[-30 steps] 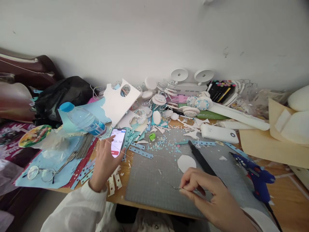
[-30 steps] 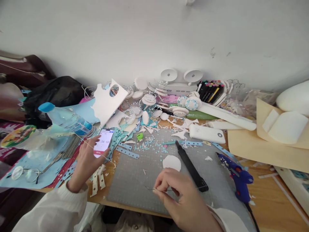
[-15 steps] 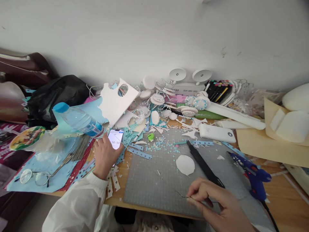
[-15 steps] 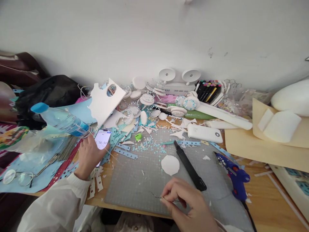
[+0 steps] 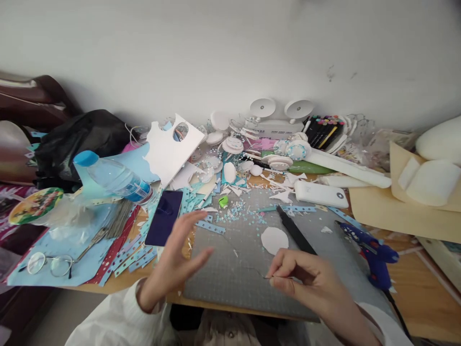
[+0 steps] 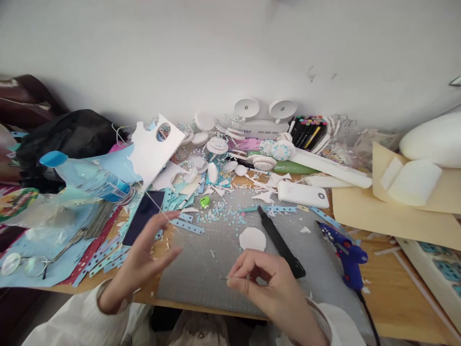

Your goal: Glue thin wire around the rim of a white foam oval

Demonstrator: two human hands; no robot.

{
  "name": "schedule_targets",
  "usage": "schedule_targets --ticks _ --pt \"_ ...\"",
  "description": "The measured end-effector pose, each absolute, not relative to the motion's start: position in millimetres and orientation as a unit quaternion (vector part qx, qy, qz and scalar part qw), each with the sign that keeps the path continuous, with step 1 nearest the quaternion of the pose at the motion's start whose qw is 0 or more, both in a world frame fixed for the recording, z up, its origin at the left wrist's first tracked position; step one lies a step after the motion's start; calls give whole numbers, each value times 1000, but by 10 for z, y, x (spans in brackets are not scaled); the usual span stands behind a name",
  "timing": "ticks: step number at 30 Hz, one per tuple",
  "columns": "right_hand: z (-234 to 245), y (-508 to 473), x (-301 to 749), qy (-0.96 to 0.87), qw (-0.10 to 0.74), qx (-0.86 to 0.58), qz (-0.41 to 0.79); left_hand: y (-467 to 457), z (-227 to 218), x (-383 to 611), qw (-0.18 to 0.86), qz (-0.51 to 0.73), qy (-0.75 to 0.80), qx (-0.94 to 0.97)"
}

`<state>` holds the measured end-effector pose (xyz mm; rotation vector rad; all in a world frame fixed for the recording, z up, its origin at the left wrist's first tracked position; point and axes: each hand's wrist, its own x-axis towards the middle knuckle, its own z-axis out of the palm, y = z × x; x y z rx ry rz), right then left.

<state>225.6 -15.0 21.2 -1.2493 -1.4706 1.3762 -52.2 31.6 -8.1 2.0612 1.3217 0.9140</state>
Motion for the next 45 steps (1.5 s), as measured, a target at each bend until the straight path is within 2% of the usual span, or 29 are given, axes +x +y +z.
schedule_targets --ticks 2,5,9,15,19,23,25,27,29,31,33,35,38,42,45 --pt "237 -107 2223 -561 354 -467 585 208 -19 -411 439 369 362 735" --pt "260 -66 2173 -539 300 -456 641 137 25 -275 574 397 246 673" --pt "245 -50 2117 -497 254 -464 688 145 88 -174 589 411 207 664" --pt "223 -54 2080 -488 241 -443 712 159 123 -158 503 443 227 707" --pt "232 -81 2059 -593 268 -493 577 114 63 -138 450 479 281 700" --pt "165 -137 1999 -710 340 -481 387 51 -16 -85 423 496 372 660" --pt "113 -159 1957 -784 377 -436 231 30 -58 -56 443 498 424 614" --pt "79 -169 1924 -843 376 -378 71 22 -99 -36 490 485 466 555" --pt "79 -172 1917 -867 363 -343 5 24 -129 -33 543 467 482 504" --pt "116 -175 1950 -860 371 -341 78 29 -138 -46 578 462 469 482" --pt "177 -180 2015 -825 383 -346 230 33 -120 -71 588 468 438 493" --pt "238 -180 2085 -772 372 -344 385 35 -77 -98 584 470 401 526" --pt "286 -159 2138 -684 333 -353 545 39 3 -138 563 469 348 585" --pt "244 -119 2105 -605 247 -400 643 66 80 -188 518 448 332 648" --pt "177 -107 2067 -612 199 -441 626 94 107 -205 462 421 358 694"
